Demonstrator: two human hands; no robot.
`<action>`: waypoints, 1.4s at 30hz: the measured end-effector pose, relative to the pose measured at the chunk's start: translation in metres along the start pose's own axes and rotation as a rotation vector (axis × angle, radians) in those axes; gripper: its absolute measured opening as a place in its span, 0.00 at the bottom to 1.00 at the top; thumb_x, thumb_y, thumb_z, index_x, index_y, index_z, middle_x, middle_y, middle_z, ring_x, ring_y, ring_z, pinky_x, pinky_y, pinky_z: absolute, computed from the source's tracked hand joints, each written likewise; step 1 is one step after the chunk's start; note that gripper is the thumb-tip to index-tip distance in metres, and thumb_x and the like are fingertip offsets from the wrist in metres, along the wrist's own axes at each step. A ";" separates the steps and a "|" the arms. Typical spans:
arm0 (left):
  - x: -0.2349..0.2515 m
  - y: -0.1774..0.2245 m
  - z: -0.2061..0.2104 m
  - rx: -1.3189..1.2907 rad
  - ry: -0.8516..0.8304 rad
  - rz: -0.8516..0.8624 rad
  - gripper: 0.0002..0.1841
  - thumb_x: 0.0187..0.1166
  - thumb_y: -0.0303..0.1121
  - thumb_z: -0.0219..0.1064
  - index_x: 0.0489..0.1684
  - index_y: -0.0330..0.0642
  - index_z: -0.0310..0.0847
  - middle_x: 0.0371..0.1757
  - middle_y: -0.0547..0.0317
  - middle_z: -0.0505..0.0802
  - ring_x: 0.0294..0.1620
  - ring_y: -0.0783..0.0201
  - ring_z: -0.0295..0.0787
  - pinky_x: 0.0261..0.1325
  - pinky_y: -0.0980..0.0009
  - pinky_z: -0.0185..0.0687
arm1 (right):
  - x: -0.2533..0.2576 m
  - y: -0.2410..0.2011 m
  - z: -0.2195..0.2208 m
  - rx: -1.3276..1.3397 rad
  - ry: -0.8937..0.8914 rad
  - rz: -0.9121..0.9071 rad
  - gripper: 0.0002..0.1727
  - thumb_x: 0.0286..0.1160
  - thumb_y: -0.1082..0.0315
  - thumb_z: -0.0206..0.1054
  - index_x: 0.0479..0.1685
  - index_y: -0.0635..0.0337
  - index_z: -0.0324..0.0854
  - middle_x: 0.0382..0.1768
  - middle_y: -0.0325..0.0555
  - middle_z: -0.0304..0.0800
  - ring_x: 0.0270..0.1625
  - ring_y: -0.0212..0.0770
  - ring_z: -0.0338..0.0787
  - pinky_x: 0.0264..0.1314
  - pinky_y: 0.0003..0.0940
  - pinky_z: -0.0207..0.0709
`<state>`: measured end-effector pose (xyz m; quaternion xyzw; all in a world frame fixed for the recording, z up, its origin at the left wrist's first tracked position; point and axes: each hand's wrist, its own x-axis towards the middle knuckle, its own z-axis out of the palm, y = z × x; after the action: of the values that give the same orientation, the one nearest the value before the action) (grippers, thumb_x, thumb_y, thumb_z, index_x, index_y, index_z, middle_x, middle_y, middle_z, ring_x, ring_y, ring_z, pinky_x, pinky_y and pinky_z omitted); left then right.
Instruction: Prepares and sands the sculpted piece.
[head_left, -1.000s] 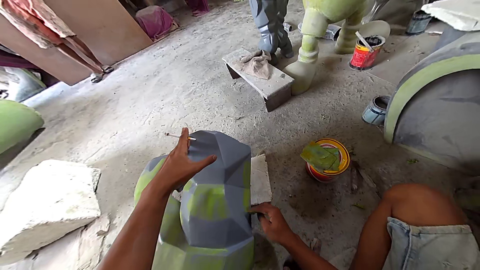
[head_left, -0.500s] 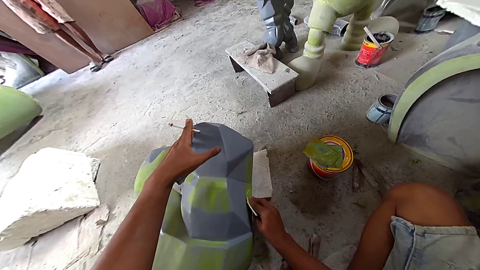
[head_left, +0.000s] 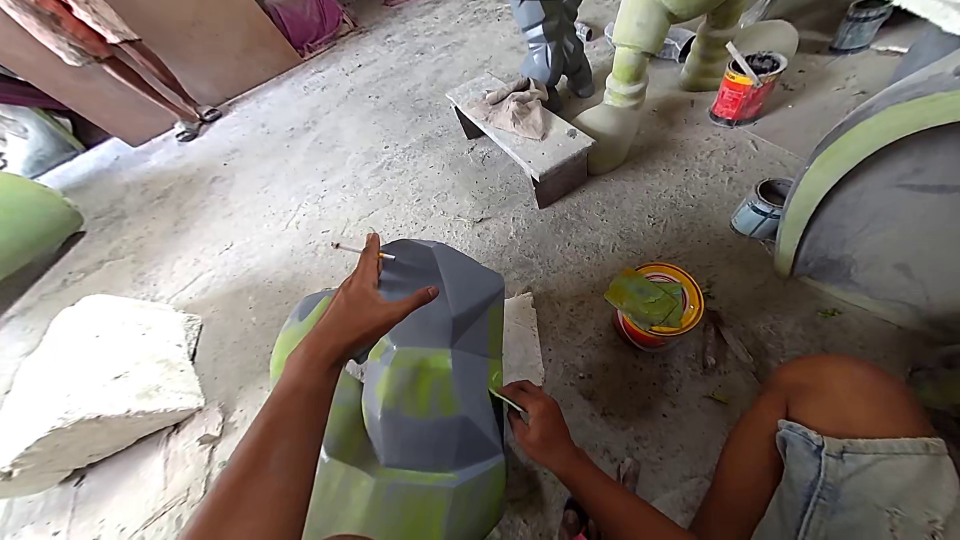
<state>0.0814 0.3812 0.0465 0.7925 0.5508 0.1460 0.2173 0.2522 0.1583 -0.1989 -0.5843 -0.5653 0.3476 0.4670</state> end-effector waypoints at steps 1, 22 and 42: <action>0.000 0.000 0.000 -0.006 -0.001 0.000 0.70 0.58 0.71 0.77 0.99 0.50 0.32 0.91 0.41 0.65 0.89 0.45 0.65 0.87 0.43 0.63 | -0.003 -0.001 0.002 -0.009 -0.007 0.001 0.20 0.78 0.68 0.63 0.66 0.42 0.89 0.63 0.34 0.90 0.63 0.29 0.89 0.66 0.32 0.86; -0.004 0.003 -0.003 -0.025 -0.012 -0.016 0.68 0.61 0.68 0.78 0.98 0.51 0.32 0.90 0.39 0.66 0.89 0.43 0.65 0.87 0.41 0.63 | -0.050 0.008 0.007 -0.110 -0.116 -0.059 0.20 0.81 0.61 0.64 0.70 0.42 0.87 0.59 0.37 0.94 0.57 0.32 0.93 0.61 0.36 0.89; 0.003 -0.006 -0.001 -0.030 -0.004 -0.016 0.72 0.53 0.78 0.74 0.98 0.51 0.32 0.91 0.43 0.66 0.89 0.52 0.65 0.88 0.50 0.65 | -0.062 0.020 0.006 -0.080 -0.125 -0.110 0.22 0.80 0.65 0.63 0.70 0.36 0.87 0.66 0.33 0.90 0.66 0.29 0.88 0.68 0.33 0.85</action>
<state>0.0767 0.3857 0.0448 0.7851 0.5545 0.1507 0.2313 0.2464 0.0997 -0.2274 -0.5479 -0.6379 0.3344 0.4256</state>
